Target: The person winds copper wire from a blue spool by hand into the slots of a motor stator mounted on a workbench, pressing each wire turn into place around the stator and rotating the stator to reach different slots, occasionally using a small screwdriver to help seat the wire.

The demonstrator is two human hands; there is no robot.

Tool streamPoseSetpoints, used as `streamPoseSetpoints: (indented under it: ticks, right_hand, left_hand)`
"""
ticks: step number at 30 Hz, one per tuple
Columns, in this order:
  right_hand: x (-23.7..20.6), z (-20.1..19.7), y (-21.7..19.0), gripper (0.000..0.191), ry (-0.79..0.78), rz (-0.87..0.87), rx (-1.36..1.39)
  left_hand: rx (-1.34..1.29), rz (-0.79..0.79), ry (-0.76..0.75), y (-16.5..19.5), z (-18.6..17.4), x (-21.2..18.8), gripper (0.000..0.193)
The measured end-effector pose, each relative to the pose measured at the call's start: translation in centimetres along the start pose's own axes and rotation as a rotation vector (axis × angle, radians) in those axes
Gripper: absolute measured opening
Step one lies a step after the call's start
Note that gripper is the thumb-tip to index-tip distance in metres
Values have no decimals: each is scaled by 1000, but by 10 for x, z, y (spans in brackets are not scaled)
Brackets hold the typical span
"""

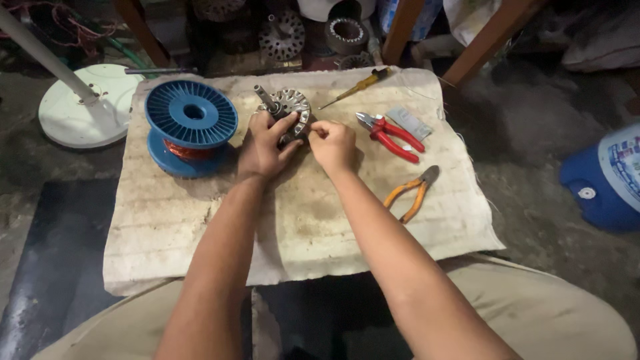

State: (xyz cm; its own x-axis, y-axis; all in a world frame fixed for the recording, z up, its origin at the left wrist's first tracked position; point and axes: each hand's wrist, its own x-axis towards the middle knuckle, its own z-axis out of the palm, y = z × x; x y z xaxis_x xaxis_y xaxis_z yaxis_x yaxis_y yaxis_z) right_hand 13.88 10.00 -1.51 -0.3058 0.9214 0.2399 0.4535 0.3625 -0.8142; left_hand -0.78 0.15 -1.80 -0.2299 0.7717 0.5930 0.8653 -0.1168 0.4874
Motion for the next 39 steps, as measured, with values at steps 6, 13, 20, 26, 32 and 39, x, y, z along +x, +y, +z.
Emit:
streamPoseSetpoints:
  ticks: [6, 13, 20, 26, 32, 39]
  right_hand:
    - [4, 0, -14, 19, -32, 63, -31]
    - [2, -1, -16, 17, -34, -111, -237]
    - [-3, -4, -31, 15, -22, 47, -211]
    - [-4, -1, -26, 14, 4, -8, -229]
    - [-9, 9, -15, 21, -1, -66, -363]
    - [-8, 7, -14, 22, -80, -37, -412]
  left_hand:
    - [-10, 57, 21, -3, 3, 1, 59]
    - [-34, 91, 10, -4, -1, 2, 60]
    - [-33, 88, 39, -1, 2, 2, 60]
    - [-6, 66, -5, 1, -2, 1, 60]
    - [-8, 46, -19, 7, -4, -3, 58]
    - [22, 12, 7, 16, -6, -6, 59]
